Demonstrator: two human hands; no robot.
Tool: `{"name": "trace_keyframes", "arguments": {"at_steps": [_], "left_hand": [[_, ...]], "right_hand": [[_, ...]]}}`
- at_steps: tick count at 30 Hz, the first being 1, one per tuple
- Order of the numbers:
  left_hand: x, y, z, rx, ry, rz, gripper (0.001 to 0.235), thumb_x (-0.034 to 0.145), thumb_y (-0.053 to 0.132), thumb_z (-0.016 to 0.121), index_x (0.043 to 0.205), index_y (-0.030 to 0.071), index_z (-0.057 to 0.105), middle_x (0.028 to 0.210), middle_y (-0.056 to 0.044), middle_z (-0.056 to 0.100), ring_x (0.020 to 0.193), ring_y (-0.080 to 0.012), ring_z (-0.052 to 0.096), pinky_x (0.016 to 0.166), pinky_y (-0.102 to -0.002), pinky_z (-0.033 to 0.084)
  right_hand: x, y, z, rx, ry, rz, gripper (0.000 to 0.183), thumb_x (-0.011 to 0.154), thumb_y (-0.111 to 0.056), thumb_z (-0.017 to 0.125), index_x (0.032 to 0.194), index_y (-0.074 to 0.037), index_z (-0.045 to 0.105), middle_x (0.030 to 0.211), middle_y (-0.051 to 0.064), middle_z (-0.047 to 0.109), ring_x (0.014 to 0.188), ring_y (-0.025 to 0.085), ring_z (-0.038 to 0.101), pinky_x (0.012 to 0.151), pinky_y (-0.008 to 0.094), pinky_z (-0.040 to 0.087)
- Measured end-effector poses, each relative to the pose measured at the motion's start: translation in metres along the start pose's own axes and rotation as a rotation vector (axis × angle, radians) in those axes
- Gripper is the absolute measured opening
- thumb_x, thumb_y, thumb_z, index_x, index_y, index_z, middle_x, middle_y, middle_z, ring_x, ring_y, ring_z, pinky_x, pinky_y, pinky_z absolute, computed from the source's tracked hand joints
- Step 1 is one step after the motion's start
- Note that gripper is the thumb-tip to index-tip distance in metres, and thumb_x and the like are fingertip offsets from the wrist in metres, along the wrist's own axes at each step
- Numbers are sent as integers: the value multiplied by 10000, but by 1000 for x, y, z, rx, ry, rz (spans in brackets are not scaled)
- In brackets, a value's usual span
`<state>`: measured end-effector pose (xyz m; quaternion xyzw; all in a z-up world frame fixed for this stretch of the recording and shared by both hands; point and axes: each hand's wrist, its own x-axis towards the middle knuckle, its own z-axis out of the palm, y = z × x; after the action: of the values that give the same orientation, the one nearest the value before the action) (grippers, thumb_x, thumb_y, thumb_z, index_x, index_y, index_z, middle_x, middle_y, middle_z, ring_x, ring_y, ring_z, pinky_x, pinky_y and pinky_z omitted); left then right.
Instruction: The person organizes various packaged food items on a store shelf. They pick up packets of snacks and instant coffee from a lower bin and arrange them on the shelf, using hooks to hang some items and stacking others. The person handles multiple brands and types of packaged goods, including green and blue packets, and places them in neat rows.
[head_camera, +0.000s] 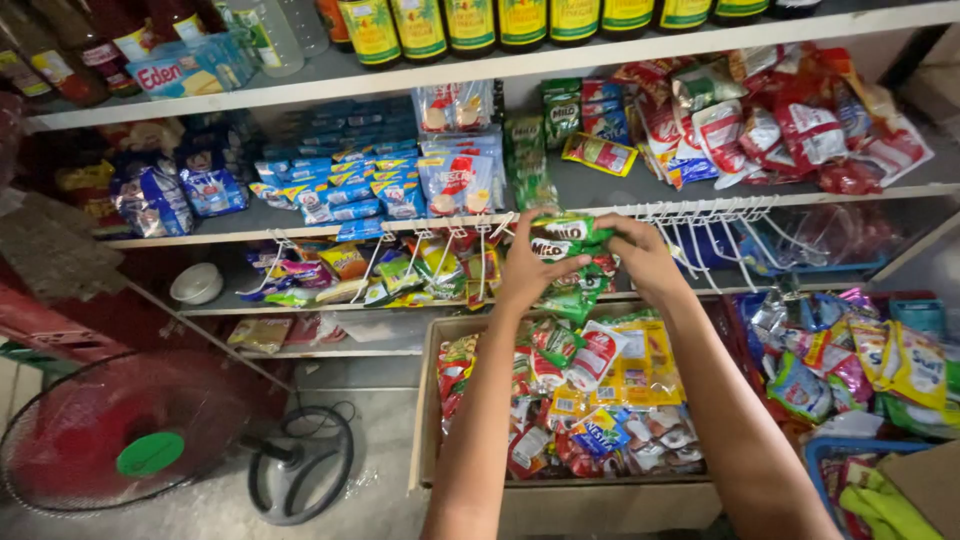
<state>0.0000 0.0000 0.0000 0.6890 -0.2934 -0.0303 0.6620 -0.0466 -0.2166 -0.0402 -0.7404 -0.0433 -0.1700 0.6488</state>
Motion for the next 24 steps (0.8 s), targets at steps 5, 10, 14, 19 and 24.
{"name": "trace_keyframes", "arguments": {"at_steps": [5, 10, 14, 19, 24], "left_hand": [[-15, 6, 23, -60, -98, -54, 642, 625, 273, 900, 1151, 148, 553, 1264, -140, 615, 1137, -331, 685, 902, -526, 616], [-59, 21, 14, 349, -247, 333, 589, 610, 128, 992, 1059, 127, 612, 1470, -142, 473, 1353, -416, 461, 1091, -574, 430], [-83, 18, 5, 146, -206, 252, 596, 638, 213, 980, 1086, 153, 592, 1194, -74, 555, 1242, -305, 586, 1090, -465, 494], [-58, -19, -2, -290, 42, -25, 670, 608, 328, 947, 1114, 165, 538, 1219, -58, 453, 1180, -244, 615, 897, -470, 559], [-5, -125, 0, 25, 368, -20, 958, 962, 257, 990, 1582, 19, 300, 1631, -220, 245, 1477, -282, 274, 1152, -426, 304]], "right_hand": [[-16, -35, -1, 733, 76, 215, 376, 913, -246, 539, 1184, -20, 666, 1255, 176, 646, 1090, 235, 659, 1010, 384, 548], [-2, 31, 11, 774, 77, 634, 500, 954, -430, 505, 1219, -21, 613, 1207, 242, 674, 1015, 279, 692, 890, 381, 566], [36, 93, 20, 753, 90, 521, 497, 999, -92, 674, 1440, 93, 538, 1224, 182, 630, 1003, 232, 651, 825, 329, 586], [16, 59, 31, 286, 87, 381, 651, 902, 49, 551, 1509, -183, 527, 1310, 87, 709, 781, 212, 532, 604, 287, 396], [-18, 37, 27, 140, -8, 78, 397, 989, 69, 526, 1365, -13, 624, 1287, 115, 676, 1089, 194, 636, 864, 287, 550]]}}
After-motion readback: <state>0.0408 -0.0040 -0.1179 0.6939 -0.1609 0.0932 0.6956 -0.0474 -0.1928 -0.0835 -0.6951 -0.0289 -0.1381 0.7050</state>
